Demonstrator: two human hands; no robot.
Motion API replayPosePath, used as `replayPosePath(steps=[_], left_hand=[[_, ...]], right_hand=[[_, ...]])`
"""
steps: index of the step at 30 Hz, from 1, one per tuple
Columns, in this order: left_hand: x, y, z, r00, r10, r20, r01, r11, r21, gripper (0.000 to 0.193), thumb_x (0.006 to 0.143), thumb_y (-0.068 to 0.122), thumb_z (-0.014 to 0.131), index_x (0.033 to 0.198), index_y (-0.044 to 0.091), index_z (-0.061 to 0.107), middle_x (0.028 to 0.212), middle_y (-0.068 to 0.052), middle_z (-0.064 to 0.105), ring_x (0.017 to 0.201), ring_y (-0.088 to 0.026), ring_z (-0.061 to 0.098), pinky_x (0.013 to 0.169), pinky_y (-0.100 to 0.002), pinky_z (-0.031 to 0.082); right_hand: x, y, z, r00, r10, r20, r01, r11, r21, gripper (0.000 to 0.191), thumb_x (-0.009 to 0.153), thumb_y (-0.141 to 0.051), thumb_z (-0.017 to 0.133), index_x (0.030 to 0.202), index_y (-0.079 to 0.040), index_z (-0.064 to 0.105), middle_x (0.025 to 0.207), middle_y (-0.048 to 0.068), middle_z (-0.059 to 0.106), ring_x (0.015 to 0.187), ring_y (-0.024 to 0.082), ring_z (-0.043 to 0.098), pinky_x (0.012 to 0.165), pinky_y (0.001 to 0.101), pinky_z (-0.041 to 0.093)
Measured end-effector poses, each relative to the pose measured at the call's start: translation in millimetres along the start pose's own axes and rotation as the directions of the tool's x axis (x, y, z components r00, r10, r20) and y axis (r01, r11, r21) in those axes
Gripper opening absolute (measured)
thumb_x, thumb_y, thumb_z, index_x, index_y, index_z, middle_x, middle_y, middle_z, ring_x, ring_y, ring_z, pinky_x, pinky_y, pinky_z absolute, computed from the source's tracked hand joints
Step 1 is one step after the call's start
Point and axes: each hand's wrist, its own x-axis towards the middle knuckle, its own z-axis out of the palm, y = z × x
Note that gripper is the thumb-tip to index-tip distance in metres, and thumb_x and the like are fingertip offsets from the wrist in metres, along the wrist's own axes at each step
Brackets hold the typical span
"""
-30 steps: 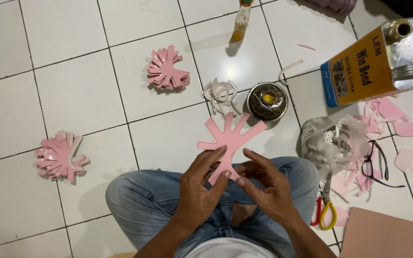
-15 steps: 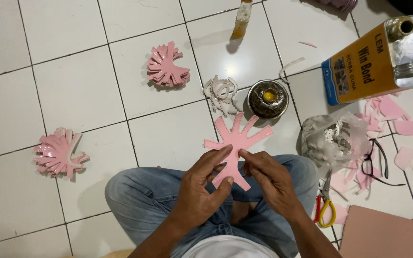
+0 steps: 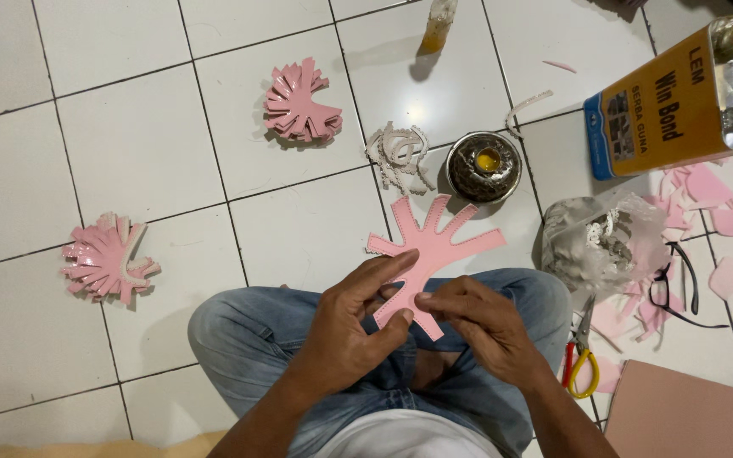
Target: The person sits on the floor and glues white lace trim onto pink foam cutout pieces, pressing the trim along the curved edge of each piece. They work through several pieces one at a time, setting finished ones aside and picking up new foam pieces and lace from the floor.
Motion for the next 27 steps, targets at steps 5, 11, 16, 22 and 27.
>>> replayPosePath(steps=[5,11,16,22,27], left_hand=[[1,-6,-10,0.999,-0.030,0.018,0.031,0.997,-0.071,0.064,0.088,0.001,0.069,0.150,0.011,0.055,0.144,-0.006,0.060,0.126,-0.014,0.058,0.110,-0.031,0.049],[7,-9,-17,0.998,-0.032,0.054,0.036,0.996,-0.081,0.064,0.087,0.000,0.069,0.148,0.009,0.056,0.142,-0.007,0.061,0.109,-0.013,0.057,0.104,-0.030,0.052],[6,-2,-13,0.993,-0.043,0.109,0.039,0.999,0.036,0.063,0.085,0.001,0.066,0.146,0.011,0.057,0.139,-0.006,0.064,0.120,-0.012,0.063,0.106,-0.031,0.052],[6,-3,-13,0.991,0.001,0.132,-0.002,1.000,0.008,0.064,0.085,-0.001,0.065,0.147,0.009,0.057,0.138,-0.008,0.065,0.122,-0.013,0.062,0.107,-0.030,0.051],[7,-11,-14,0.986,-0.064,0.153,0.079,0.993,-0.090,0.065,0.084,-0.003,0.067,0.147,0.005,0.058,0.139,-0.006,0.065,0.092,-0.008,0.055,0.092,-0.027,0.055]], right_hand=[[-10,0,-4,0.998,-0.033,0.051,0.033,0.999,-0.011,0.046,0.090,0.011,0.055,0.129,-0.004,0.071,0.108,0.011,0.067,0.097,0.020,0.068,0.082,0.0315,0.055],[-16,-5,-8,1.000,-0.005,0.002,0.005,0.998,-0.061,0.050,0.087,0.012,0.052,0.130,-0.005,0.071,0.110,0.011,0.068,0.097,0.020,0.068,0.084,0.0316,0.056],[-5,-7,-5,0.997,0.072,-0.039,-0.076,0.992,-0.105,0.052,0.088,0.013,0.050,0.133,-0.006,0.068,0.111,0.011,0.069,0.089,0.016,0.067,0.078,0.0290,0.057],[-1,-9,0,0.998,0.047,0.034,-0.043,0.993,-0.114,0.051,0.088,0.011,0.055,0.132,-0.008,0.070,0.106,0.009,0.069,0.086,0.017,0.067,0.073,0.0293,0.054],[-4,-9,-4,0.992,-0.059,0.115,0.073,0.990,-0.123,0.055,0.081,0.009,0.056,0.131,-0.008,0.071,0.103,0.009,0.067,0.092,0.021,0.069,0.079,0.0322,0.055]])
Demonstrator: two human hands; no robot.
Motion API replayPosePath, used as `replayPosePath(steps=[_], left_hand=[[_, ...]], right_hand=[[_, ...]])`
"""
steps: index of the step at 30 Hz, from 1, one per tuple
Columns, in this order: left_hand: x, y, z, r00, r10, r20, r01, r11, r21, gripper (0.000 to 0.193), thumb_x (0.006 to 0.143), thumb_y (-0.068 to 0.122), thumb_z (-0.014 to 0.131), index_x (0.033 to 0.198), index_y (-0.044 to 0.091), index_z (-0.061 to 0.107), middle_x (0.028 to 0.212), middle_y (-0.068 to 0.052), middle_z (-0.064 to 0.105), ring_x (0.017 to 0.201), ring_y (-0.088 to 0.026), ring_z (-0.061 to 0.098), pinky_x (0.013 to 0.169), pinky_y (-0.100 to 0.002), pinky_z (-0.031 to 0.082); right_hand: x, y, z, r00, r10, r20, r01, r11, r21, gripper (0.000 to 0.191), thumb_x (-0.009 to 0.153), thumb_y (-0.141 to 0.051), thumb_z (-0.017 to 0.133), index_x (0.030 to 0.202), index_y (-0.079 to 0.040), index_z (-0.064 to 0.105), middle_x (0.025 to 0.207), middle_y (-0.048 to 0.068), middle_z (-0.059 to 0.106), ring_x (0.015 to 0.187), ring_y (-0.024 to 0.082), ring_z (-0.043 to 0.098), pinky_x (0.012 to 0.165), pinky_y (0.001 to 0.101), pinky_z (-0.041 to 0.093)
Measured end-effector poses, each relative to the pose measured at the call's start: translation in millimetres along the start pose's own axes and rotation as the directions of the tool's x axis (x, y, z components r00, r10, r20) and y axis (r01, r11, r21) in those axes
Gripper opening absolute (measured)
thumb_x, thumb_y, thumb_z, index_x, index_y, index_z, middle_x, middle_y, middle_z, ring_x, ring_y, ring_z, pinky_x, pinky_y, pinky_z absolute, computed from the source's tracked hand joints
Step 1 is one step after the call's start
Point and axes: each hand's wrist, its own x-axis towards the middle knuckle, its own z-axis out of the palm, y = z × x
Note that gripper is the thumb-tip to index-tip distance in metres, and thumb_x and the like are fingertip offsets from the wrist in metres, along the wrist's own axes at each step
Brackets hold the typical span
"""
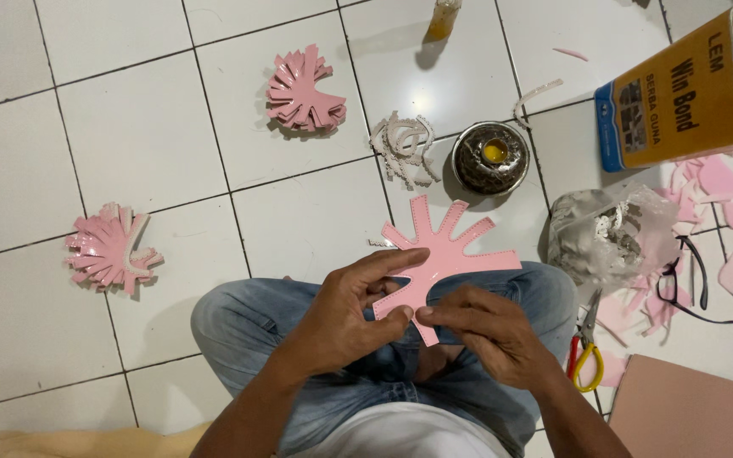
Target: The person sits on the floor and glues white lace trim onto pink foam cutout pieces, pressing the trim along the curved edge of each piece. They work through several pieces one at a time, setting finished ones aside and picking up new foam pieces and lace from the floor.
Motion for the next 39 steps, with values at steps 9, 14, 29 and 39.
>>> replayPosePath(steps=[9,14,29,39], left_hand=[[3,-1,-5,0.999,-0.043,0.014,0.044,0.989,-0.140,0.064,0.083,-0.006,0.066,0.146,0.001,0.056,0.140,-0.007,0.064,0.086,-0.005,0.057,0.080,-0.025,0.055],[5,-2,-7,0.999,-0.045,0.000,0.045,0.983,-0.176,0.064,0.085,-0.006,0.067,0.147,0.001,0.055,0.140,-0.008,0.063,0.085,-0.006,0.056,0.077,-0.025,0.053],[-1,4,-2,0.986,0.073,-0.152,-0.053,0.990,0.128,0.063,0.085,0.000,0.070,0.147,0.009,0.058,0.141,-0.006,0.065,0.094,-0.011,0.056,0.089,-0.029,0.054],[-14,12,3,0.973,0.146,-0.178,-0.089,0.951,0.295,0.060,0.088,0.006,0.069,0.146,0.011,0.056,0.138,-0.008,0.066,0.101,-0.011,0.063,0.087,-0.028,0.055]], right_hand=[[-5,-6,1,0.997,-0.080,-0.017,0.079,0.994,-0.073,0.047,0.083,0.004,0.066,0.128,-0.009,0.072,0.102,0.008,0.069,0.090,0.021,0.069,0.076,0.0339,0.055],[-10,-8,1,0.993,-0.117,-0.004,0.116,0.985,-0.131,0.049,0.081,0.002,0.069,0.128,-0.010,0.072,0.102,0.008,0.068,0.091,0.022,0.069,0.077,0.0351,0.054],[-15,-2,6,0.985,-0.174,0.011,0.167,0.917,-0.362,0.058,0.076,0.002,0.069,0.133,-0.012,0.068,0.104,0.010,0.069,0.087,0.024,0.067,0.072,0.0361,0.052],[-18,-9,18,0.998,-0.036,-0.053,0.022,0.971,-0.239,0.057,0.080,0.007,0.063,0.134,-0.010,0.068,0.105,0.012,0.070,0.086,0.022,0.070,0.071,0.0341,0.055]])
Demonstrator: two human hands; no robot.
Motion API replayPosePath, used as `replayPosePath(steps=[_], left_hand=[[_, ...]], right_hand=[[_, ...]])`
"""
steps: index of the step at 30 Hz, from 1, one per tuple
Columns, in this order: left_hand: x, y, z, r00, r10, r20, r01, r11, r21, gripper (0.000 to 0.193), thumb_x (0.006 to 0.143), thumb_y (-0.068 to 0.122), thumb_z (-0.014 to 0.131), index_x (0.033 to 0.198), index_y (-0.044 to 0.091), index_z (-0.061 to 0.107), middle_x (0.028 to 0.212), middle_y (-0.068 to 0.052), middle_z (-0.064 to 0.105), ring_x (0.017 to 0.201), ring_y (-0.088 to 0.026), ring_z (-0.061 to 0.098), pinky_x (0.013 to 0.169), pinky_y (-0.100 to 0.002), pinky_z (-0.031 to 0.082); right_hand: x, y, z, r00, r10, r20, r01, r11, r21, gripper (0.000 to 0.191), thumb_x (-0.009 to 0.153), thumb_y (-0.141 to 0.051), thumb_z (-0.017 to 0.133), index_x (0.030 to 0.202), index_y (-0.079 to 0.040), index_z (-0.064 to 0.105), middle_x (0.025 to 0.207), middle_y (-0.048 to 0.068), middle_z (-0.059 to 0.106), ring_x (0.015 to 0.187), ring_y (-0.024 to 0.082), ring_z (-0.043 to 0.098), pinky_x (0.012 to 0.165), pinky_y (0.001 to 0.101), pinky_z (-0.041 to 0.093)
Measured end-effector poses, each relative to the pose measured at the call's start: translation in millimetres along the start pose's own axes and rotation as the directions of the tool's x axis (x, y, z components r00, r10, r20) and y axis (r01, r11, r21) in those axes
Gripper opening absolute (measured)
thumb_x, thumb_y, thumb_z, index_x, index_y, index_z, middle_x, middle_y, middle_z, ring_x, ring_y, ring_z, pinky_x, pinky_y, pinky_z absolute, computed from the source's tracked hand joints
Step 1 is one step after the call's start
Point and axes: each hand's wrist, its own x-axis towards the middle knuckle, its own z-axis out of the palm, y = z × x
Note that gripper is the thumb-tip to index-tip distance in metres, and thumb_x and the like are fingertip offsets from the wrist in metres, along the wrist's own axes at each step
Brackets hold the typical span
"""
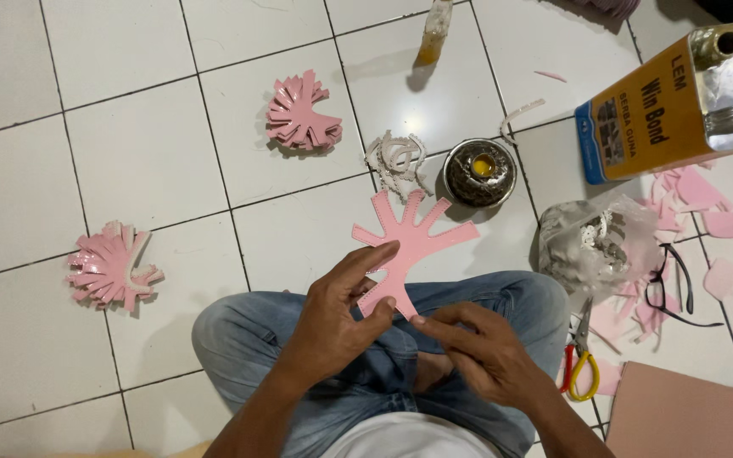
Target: The person sits on the floor and glues white lace trim onto pink foam cutout pieces, pressing the trim along the curved edge of each piece. They work through several pieces one at a time, setting finished ones aside and picking up new foam pieces and lace from the floor.
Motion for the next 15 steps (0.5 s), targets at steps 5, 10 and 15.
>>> replayPosePath(steps=[5,10,15], left_hand=[[-6,1,-4,1.000,-0.026,-0.011,0.026,1.000,-0.011,0.061,0.086,0.005,0.070,0.146,0.010,0.056,0.139,-0.007,0.066,0.097,-0.012,0.062,0.086,-0.027,0.056],[-12,1,-3,0.999,-0.013,0.030,0.013,1.000,0.007,0.062,0.087,0.004,0.070,0.147,0.010,0.056,0.136,-0.008,0.066,0.098,-0.012,0.062,0.085,-0.028,0.056],[-13,-12,-7,1.000,-0.014,-0.018,0.009,0.975,-0.222,0.057,0.090,0.001,0.069,0.145,0.005,0.056,0.140,-0.009,0.064,0.093,-0.010,0.065,0.082,-0.027,0.058]], right_hand=[[4,-13,-5,0.998,-0.022,-0.060,0.024,0.999,0.030,0.057,0.081,0.008,0.061,0.134,-0.012,0.068,0.106,0.011,0.069,0.087,0.021,0.070,0.072,0.0326,0.056],[24,-10,-4,0.992,0.106,-0.067,-0.107,0.994,-0.011,0.055,0.085,0.012,0.059,0.134,-0.011,0.068,0.103,0.009,0.069,0.077,0.018,0.065,0.065,0.0311,0.053],[28,-12,-2,0.998,0.011,0.064,-0.013,1.000,0.023,0.059,0.081,0.012,0.059,0.134,-0.012,0.070,0.106,0.009,0.068,0.079,0.018,0.066,0.066,0.0309,0.054]])
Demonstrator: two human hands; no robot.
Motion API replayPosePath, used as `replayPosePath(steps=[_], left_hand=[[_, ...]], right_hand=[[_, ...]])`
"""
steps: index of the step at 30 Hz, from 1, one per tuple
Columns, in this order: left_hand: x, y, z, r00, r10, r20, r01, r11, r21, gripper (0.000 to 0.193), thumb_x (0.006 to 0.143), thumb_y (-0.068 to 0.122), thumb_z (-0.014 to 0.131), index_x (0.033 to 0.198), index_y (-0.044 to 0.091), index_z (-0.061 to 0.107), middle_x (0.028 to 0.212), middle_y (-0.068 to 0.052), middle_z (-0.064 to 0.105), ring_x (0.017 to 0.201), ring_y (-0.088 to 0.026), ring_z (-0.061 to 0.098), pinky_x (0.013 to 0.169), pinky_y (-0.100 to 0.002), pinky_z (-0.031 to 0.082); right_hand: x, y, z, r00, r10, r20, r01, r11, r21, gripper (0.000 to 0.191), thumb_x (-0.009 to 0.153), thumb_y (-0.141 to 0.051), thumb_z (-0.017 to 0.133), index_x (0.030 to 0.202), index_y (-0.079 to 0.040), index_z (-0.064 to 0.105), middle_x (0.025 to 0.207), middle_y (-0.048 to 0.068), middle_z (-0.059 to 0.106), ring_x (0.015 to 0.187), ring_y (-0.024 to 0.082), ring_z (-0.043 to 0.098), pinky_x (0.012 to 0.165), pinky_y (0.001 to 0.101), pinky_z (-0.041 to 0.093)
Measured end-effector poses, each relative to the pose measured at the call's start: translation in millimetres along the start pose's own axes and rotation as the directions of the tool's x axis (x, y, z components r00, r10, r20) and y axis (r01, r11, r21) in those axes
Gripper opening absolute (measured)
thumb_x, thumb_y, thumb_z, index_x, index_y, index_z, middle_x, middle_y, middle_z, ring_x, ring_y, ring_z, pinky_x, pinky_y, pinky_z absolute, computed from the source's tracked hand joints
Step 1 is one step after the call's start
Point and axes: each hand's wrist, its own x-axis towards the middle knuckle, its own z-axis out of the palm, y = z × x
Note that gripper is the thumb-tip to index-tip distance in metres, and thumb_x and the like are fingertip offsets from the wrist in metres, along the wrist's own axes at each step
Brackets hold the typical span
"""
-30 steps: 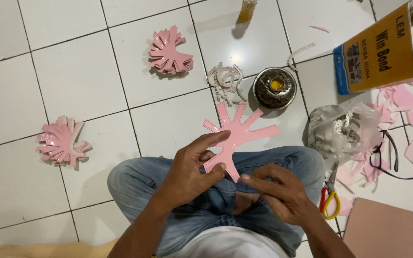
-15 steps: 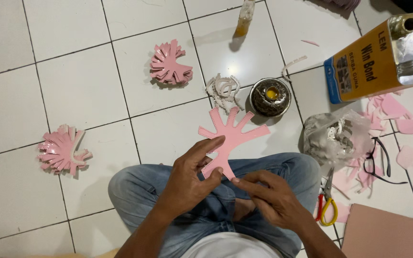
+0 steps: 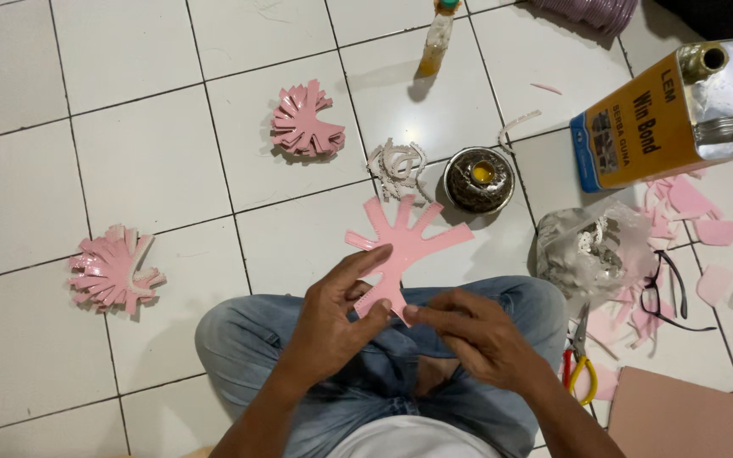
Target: The person sits on the floor and glues white lace trim onto pink foam cutout pieces, pressing the trim along the curved edge of each piece. They work through several pieces one at a time, setting finished ones aside and picking up new foam pieces and lace from the floor.
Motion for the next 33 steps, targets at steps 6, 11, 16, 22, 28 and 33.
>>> replayPosePath(steps=[6,11,16,22,28,33], left_hand=[[15,-45,-20,0.975,-0.013,-0.221,-0.030,0.981,-0.189,0.058,0.090,-0.003,0.065,0.145,0.006,0.051,0.132,0.001,0.064,0.085,-0.005,0.062,0.077,-0.022,0.056],[24,-84,-42,0.887,-0.090,-0.452,0.067,0.996,-0.066,0.053,0.096,-0.001,0.060,0.149,0.005,0.060,0.082,0.008,0.048,0.070,-0.003,0.036,0.061,-0.019,0.031],[29,-119,-50,0.880,-0.126,-0.458,0.103,0.992,-0.075,0.053,0.093,-0.002,0.058,0.146,0.002,0.058,0.100,-0.002,0.069,0.074,-0.005,0.055,0.075,-0.026,0.055],[39,-170,-75,0.896,-0.127,-0.426,0.150,0.988,0.022,0.057,0.092,-0.002,0.060,0.149,0.002,0.057,0.106,-0.016,0.076,0.076,-0.012,0.071,0.067,-0.030,0.054],[44,-178,-80,0.888,-0.187,-0.420,0.231,0.971,0.056,0.061,0.095,-0.004,0.064,0.156,0.002,0.060,0.100,-0.023,0.078,0.070,-0.015,0.063,0.059,-0.030,0.042],[48,-147,-54,0.863,-0.182,-0.472,0.182,0.982,-0.046,0.057,0.088,-0.006,0.061,0.145,-0.001,0.058,0.112,-0.015,0.076,0.081,-0.016,0.073,0.078,-0.028,0.054]], right_hand=[[-32,8,-12,0.983,0.071,-0.170,-0.090,0.990,-0.109,0.046,0.084,0.002,0.070,0.129,-0.008,0.068,0.116,0.013,0.069,0.098,0.025,0.071,0.075,0.0326,0.059],[-48,87,-102,0.447,0.221,-0.867,-0.252,0.961,0.115,0.050,0.103,-0.007,0.065,0.151,-0.002,0.052,0.130,0.015,0.065,0.113,0.020,0.066,0.093,0.0322,0.059],[-28,160,-215,0.105,0.333,-0.937,-0.538,0.811,0.228,0.106,0.092,-0.041,0.083,0.162,-0.001,0.014,0.162,0.026,0.022,0.139,0.036,0.039,0.106,0.0460,0.050],[13,183,-258,-0.147,0.702,-0.697,-0.140,0.682,0.717,0.082,0.091,-0.056,0.065,0.153,-0.009,0.041,0.148,0.010,0.048,0.124,0.023,0.047,0.096,0.0477,0.040],[30,194,-257,-0.234,0.522,-0.820,0.188,0.852,0.489,0.043,0.094,-0.023,0.073,0.125,0.006,0.068,0.112,0.006,0.075,0.101,0.015,0.065,0.096,0.0371,0.049],[55,191,-259,-0.422,0.580,-0.696,0.387,0.810,0.441,0.028,0.086,0.000,0.075,0.111,0.010,0.071,0.104,0.017,0.076,0.087,0.022,0.073,0.080,0.0341,0.064]])
